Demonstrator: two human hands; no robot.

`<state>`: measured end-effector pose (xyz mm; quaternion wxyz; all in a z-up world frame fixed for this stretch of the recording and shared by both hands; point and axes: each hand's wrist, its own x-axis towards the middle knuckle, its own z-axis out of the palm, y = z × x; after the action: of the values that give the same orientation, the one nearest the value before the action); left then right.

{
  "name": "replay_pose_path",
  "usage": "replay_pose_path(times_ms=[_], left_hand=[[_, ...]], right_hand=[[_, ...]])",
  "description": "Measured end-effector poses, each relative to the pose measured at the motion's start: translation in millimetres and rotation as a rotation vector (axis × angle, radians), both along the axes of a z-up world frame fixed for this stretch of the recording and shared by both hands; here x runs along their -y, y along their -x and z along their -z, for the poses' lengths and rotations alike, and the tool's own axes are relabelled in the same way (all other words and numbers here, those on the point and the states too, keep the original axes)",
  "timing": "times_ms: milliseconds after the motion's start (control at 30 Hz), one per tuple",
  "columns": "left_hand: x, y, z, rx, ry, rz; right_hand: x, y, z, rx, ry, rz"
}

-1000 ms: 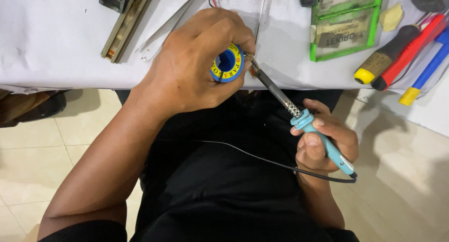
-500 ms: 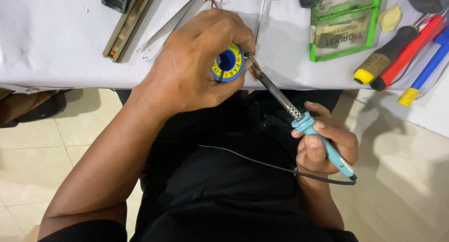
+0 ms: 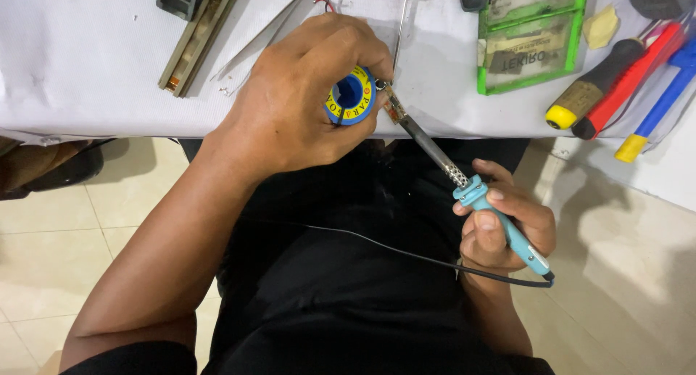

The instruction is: Soldering wires and components onto a circuit board and using pliers for adjustments

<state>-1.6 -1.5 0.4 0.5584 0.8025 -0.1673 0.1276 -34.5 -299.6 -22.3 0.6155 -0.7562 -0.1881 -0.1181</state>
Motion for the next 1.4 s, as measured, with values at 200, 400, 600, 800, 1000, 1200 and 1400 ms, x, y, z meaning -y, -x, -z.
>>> replay_pose_path(times_ms=[200,400,600,800,1000,1200,1400], left_hand=[[0,1,1,-0.013,-0.015,-0.007],[0,1,1,0.002,-0.017,-0.007],[3,9,-2,0.108,0.081,-0.245],[12,11,0,0.195,0.243,-0.710],[14,12,0,0.163,0.164,-0.707],[16,6,2,0.286,0.020,-0.680],[3,-3,-22,0.167,-0.189,-0.776]], right_hand=[[3,1,1,-0.010,-0.002,0.014],[2,4,-1,0.042,-0.025,0.057],[24,16,-5,0.147,0.002,-0.003],[54,43,11,0.101,-0.116,-0.113],[58,70,-12,0.266,-0.129,-0.013],[43,64,-40,-0.184,0.387,0.151],[58,88,-37,-0.316,-0.103,0.361]])
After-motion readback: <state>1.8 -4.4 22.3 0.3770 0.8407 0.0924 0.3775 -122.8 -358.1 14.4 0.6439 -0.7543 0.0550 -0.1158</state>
